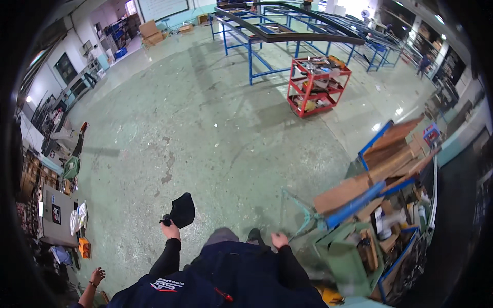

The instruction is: The person picks up long metal profiles and places them onto a blue assembly jig to form a window frame. They align the profiles and then walk to a nearby workstation where another person is operating a computer.

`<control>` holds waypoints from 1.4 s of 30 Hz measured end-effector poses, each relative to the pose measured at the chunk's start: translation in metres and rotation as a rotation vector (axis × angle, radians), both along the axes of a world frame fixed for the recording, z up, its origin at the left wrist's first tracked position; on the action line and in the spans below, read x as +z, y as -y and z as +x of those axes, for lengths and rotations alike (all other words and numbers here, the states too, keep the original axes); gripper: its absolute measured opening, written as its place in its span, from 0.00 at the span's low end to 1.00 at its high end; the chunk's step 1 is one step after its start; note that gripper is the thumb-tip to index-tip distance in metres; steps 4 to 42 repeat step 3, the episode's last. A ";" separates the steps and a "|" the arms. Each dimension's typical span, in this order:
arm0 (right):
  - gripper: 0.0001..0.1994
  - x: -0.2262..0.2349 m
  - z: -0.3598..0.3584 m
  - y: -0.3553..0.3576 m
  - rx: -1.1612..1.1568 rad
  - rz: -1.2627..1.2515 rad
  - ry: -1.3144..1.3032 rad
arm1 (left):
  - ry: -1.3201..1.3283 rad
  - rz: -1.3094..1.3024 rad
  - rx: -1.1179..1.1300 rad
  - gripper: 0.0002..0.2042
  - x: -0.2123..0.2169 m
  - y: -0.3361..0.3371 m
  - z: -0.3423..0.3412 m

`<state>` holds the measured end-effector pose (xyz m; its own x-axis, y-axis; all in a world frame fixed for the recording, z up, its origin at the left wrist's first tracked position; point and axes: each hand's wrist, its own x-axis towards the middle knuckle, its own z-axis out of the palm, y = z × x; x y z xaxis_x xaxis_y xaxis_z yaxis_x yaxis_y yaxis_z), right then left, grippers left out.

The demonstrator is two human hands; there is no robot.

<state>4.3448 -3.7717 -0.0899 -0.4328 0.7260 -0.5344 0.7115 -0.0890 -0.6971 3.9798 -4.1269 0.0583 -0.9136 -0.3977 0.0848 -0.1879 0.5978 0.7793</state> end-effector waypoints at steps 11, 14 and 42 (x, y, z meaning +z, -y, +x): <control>0.24 0.127 -0.212 -0.127 0.246 0.116 -0.132 | 0.097 0.170 0.024 0.18 -0.026 -0.027 -0.084; 0.24 0.127 -0.212 -0.127 0.246 0.116 -0.132 | 0.097 0.170 0.024 0.18 -0.026 -0.027 -0.084; 0.24 0.127 -0.212 -0.127 0.246 0.116 -0.132 | 0.097 0.170 0.024 0.18 -0.026 -0.027 -0.084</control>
